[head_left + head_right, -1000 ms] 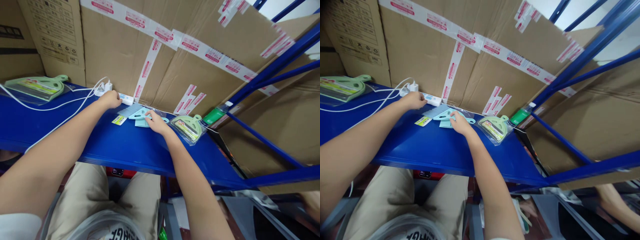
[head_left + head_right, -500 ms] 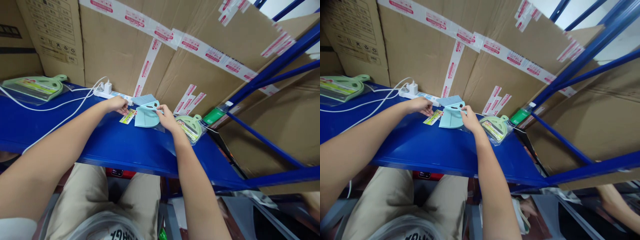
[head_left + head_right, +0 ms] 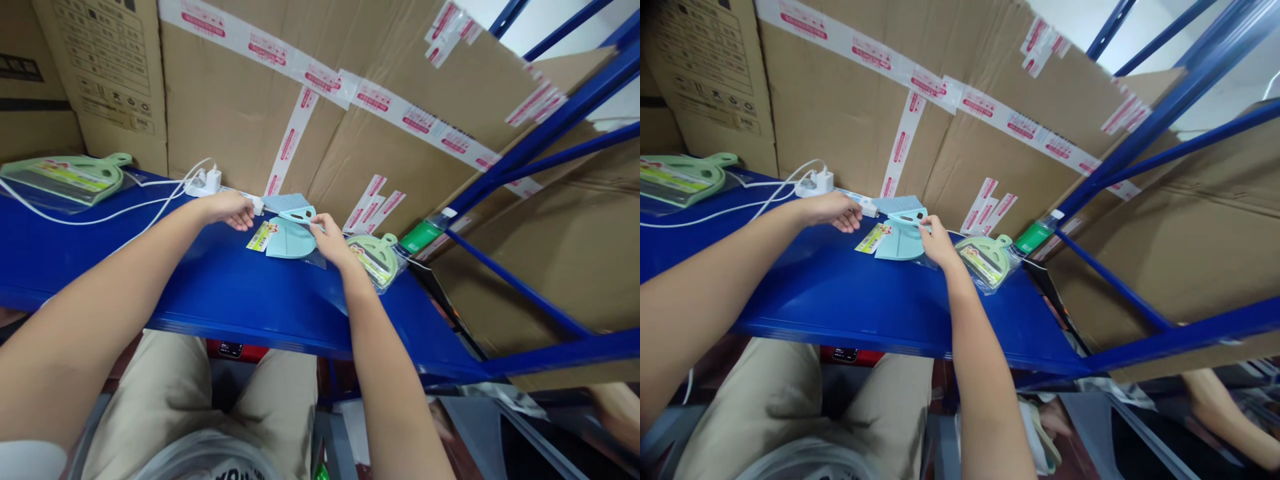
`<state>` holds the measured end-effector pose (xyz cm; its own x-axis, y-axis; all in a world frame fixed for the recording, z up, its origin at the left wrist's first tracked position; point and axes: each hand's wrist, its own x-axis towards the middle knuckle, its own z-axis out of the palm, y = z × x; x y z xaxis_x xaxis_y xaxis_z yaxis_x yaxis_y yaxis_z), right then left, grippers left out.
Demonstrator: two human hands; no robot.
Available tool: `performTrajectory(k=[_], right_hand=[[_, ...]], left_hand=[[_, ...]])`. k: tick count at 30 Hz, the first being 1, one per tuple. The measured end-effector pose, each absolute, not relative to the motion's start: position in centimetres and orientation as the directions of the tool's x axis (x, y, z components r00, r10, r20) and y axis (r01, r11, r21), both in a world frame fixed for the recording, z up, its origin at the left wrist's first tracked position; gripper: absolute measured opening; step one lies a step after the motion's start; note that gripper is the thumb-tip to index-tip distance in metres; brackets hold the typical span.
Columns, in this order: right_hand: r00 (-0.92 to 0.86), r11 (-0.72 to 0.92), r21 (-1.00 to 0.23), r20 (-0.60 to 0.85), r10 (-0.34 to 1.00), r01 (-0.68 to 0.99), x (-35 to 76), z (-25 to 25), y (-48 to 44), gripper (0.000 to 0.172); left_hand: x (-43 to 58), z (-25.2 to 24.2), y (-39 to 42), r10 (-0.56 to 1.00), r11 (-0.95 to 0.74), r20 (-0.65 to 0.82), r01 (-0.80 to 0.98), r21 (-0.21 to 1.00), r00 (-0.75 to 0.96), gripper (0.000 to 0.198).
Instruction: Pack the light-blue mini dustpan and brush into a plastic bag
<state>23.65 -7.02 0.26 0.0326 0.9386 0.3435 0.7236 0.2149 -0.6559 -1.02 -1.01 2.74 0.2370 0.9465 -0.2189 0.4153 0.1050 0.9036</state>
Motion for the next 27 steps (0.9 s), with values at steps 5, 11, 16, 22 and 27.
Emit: performTrajectory(k=[5,11,16,22,27], right_hand=[[-0.162,0.319,-0.677,0.285,0.945,0.663,23.7,-0.3,-7.0,0.012],[-0.276,0.360,-0.586,0.231,0.933,0.726,23.9,-0.8,-6.8,0.011],[-0.130,0.340,-0.477,0.419,0.898,0.810,24.1,-0.7,-6.4,0.008],[-0.073,0.303,-0.461,0.452,0.889,0.834,24.3,-0.3,-6.5,0.009],[-0.065,0.305,-0.457,0.469,0.881,0.835,24.4,-0.3,-6.5,0.010]], left_hand=[[-2.9,3.0,0.4,0.992,0.017,0.023,0.320,0.947,-0.121,0.015],[-2.6,2.3,0.3,0.990,0.005,0.049,0.372,0.928,-0.135,0.015],[-2.1,2.2,-0.1,0.994,-0.022,0.066,0.429,0.903,-0.087,0.017],[-2.1,1.8,0.0,0.994,-0.052,0.092,0.491,0.870,-0.057,0.014],[-2.0,1.9,-0.2,0.993,-0.053,0.096,0.485,0.873,-0.063,0.014]])
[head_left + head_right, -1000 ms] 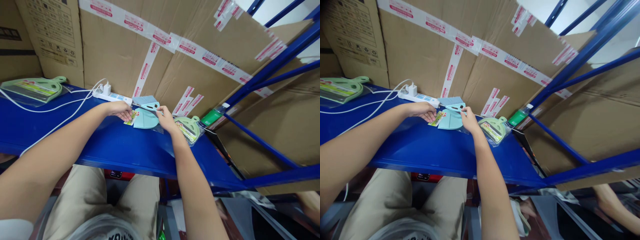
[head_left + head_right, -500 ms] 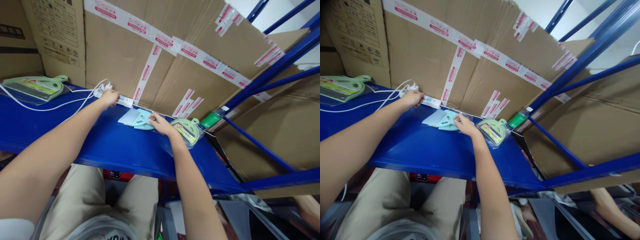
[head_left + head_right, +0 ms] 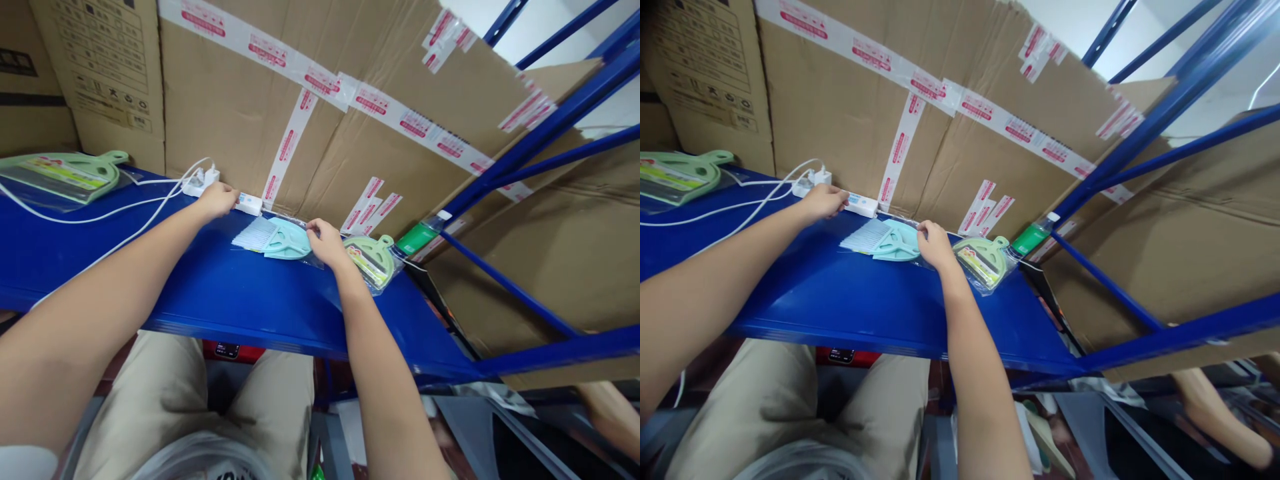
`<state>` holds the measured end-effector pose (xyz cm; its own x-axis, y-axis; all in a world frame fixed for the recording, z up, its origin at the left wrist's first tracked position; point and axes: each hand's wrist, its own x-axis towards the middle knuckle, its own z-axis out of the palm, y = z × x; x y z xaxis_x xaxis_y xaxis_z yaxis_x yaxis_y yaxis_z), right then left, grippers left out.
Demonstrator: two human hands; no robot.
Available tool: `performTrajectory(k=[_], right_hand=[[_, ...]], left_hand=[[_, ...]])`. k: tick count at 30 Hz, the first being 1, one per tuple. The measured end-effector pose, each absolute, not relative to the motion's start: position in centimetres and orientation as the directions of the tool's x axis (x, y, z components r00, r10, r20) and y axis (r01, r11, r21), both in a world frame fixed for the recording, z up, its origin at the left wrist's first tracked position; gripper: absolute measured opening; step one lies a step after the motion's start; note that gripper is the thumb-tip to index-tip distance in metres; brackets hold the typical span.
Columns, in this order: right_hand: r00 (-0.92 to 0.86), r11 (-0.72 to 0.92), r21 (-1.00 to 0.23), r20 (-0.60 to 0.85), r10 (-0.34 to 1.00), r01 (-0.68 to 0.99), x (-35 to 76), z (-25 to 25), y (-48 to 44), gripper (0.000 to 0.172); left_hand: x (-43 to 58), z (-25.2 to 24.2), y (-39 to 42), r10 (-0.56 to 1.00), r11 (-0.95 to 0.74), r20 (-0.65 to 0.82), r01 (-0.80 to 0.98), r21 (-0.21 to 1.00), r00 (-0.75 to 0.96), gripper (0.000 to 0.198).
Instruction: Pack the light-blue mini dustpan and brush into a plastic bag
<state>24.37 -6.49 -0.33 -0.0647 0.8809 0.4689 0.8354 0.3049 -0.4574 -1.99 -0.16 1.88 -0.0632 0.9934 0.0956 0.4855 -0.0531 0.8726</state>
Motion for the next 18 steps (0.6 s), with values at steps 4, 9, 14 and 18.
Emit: performTrajectory(k=[4,9,14,18], right_hand=[[-0.011,0.270,-0.471,0.483,0.875,0.840,24.51,-0.34,-6.45,0.011],[-0.015,0.263,-0.491,0.453,0.892,0.831,24.26,-0.34,-6.56,0.011],[-0.060,0.272,-0.490,0.406,0.912,0.828,23.86,-0.70,-6.65,0.011],[-0.107,0.297,-0.492,0.378,0.920,0.819,23.70,-0.86,-6.74,0.012]], left_hand=[[-1.75,2.05,-0.39,0.994,-0.052,0.091,0.454,0.889,-0.065,0.020],[-1.74,2.04,-0.25,0.994,-0.057,0.091,0.440,0.896,-0.057,0.021],[-1.87,1.91,0.02,0.995,-0.063,0.090,0.437,0.897,-0.041,0.019],[-1.82,2.00,0.06,0.995,-0.058,0.087,0.448,0.892,-0.044,0.019]])
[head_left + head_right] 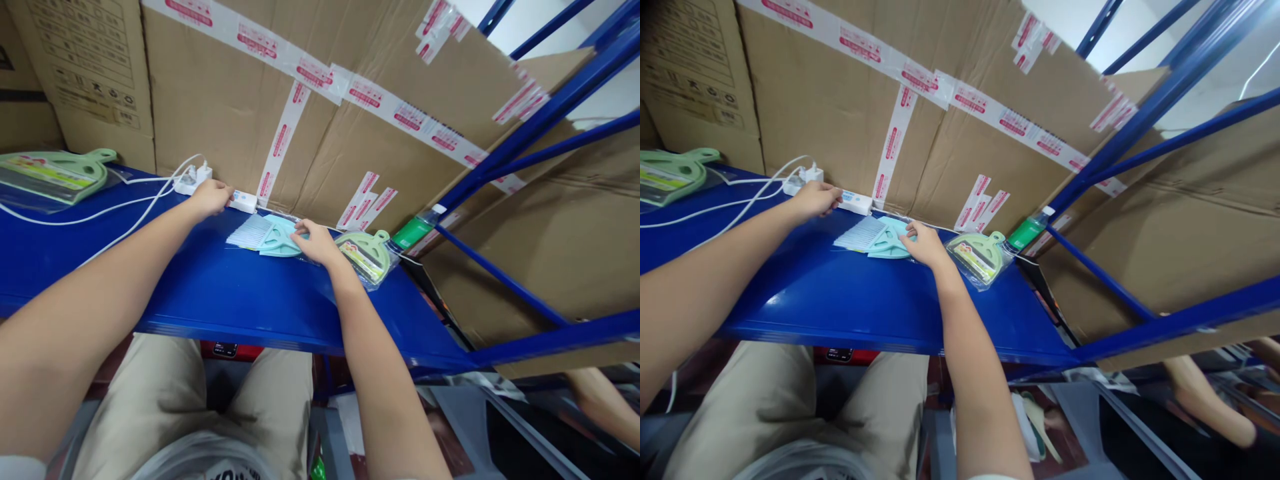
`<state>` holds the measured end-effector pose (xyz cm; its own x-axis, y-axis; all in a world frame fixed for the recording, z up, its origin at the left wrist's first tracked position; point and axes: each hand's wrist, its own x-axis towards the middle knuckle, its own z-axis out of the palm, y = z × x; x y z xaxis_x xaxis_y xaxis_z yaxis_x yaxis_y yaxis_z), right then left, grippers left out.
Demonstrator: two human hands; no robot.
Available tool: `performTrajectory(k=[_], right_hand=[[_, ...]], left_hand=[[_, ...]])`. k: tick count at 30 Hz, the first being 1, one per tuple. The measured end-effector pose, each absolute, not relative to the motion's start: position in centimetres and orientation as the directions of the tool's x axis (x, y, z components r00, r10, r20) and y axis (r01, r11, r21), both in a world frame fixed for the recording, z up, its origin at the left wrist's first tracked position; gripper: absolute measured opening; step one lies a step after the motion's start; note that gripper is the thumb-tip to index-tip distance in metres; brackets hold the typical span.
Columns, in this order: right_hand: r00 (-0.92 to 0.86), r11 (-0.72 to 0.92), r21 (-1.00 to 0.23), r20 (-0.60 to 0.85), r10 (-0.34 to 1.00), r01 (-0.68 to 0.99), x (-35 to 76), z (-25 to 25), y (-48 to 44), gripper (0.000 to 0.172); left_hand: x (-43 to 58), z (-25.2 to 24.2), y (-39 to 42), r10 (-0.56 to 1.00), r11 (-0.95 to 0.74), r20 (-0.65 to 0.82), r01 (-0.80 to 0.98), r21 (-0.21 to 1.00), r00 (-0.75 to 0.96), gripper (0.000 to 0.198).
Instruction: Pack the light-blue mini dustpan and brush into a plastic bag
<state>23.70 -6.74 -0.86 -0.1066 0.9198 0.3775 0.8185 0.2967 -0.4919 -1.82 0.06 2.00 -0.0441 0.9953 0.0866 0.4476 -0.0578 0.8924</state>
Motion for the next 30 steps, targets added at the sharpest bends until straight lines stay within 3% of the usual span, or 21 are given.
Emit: performTrajectory(k=[8,15,20,25,30], right_hand=[[-0.124,0.298,-0.470,0.365,0.923,0.831,23.8,-0.7,-6.8,0.015],[-0.175,0.259,-0.399,0.234,0.956,0.879,22.8,-0.9,-7.1,0.021],[-0.220,0.287,-0.346,0.220,0.950,0.893,22.5,-1.2,-7.0,0.018],[-0.256,0.362,-0.407,0.291,0.922,0.839,23.1,-1.9,-6.2,0.020],[-0.262,0.431,-0.506,0.371,0.891,0.747,24.1,-1.3,-5.9,0.021]], left_hand=[[-1.8,2.2,-0.3,0.993,-0.077,0.109,0.435,0.897,-0.048,0.022],[-1.7,1.9,-0.1,0.994,-0.070,0.101,0.460,0.885,-0.043,0.019],[-1.8,1.9,-0.2,0.993,-0.074,0.106,0.464,0.883,-0.045,0.019],[-2.0,1.9,0.3,0.989,-0.081,0.128,0.457,0.886,-0.073,0.020],[-2.9,2.1,1.0,0.952,-0.107,0.240,0.528,0.843,-0.190,0.019]])
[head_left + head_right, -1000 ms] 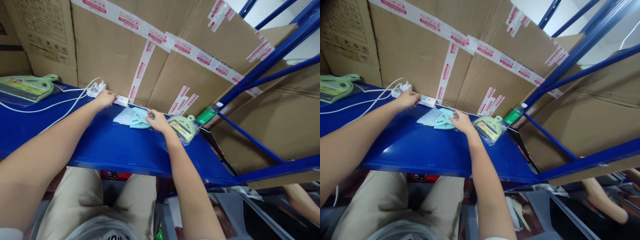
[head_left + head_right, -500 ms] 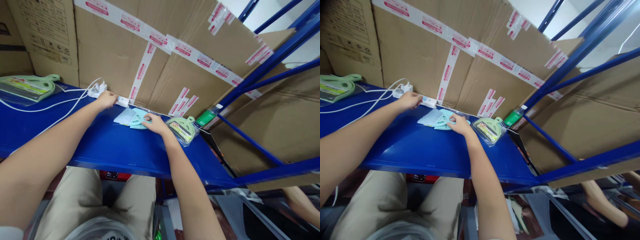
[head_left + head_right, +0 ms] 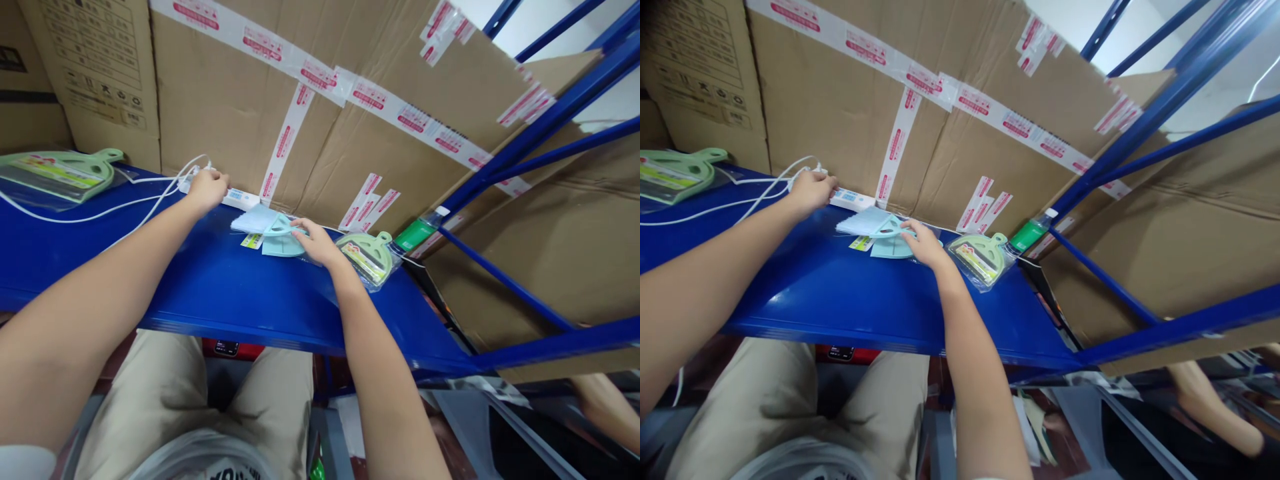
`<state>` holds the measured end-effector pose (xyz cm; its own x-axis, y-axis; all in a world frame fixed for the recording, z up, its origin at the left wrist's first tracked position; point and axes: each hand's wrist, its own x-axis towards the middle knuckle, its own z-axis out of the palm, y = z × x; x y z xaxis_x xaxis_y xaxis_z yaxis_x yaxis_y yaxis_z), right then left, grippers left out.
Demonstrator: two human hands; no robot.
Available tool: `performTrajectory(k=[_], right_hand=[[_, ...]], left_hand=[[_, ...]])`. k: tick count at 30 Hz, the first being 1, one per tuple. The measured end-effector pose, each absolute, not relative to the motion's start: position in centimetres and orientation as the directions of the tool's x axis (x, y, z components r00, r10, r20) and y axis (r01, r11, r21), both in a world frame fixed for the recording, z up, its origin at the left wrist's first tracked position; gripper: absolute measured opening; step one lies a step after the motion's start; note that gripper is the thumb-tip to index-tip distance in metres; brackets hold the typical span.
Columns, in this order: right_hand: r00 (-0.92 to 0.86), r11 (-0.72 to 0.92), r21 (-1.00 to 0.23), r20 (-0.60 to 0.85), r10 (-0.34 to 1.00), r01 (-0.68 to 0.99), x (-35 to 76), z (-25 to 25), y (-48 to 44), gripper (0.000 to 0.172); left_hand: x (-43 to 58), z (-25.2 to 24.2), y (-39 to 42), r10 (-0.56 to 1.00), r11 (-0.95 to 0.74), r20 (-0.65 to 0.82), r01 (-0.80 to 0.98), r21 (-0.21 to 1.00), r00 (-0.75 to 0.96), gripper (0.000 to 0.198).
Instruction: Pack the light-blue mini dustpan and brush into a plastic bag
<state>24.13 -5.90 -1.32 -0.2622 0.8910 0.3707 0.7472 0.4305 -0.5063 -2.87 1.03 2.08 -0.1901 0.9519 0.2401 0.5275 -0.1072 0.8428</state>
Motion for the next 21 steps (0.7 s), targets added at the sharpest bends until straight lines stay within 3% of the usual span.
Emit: performTrajectory(k=[3,5,9,13,21], right_hand=[[-0.163,0.394,-0.544,0.423,0.891,0.741,25.5,-0.4,-6.2,0.020],[-0.069,0.350,-0.560,0.461,0.885,0.751,26.7,0.2,-6.3,0.019],[0.049,0.324,-0.589,0.528,0.848,0.740,28.5,0.7,-6.3,0.014],[0.195,0.235,-0.651,0.517,0.833,0.722,28.6,0.6,-5.8,0.008],[0.313,0.112,-0.715,0.435,0.844,0.690,27.9,-0.1,-4.9,0.007]], left_hand=[[-2.8,2.2,0.6,0.936,-0.108,0.296,0.644,0.758,-0.192,0.024],[-2.0,2.1,-0.3,0.950,-0.136,0.299,0.739,0.660,-0.091,0.028],[0.9,1.1,-2.4,0.955,-0.289,0.199,0.852,0.437,0.222,0.035],[2.7,0.2,-3.1,0.939,-0.344,0.113,0.903,0.260,0.325,0.038],[0.8,0.4,-2.2,0.953,-0.298,0.012,0.930,0.215,0.303,0.035]])
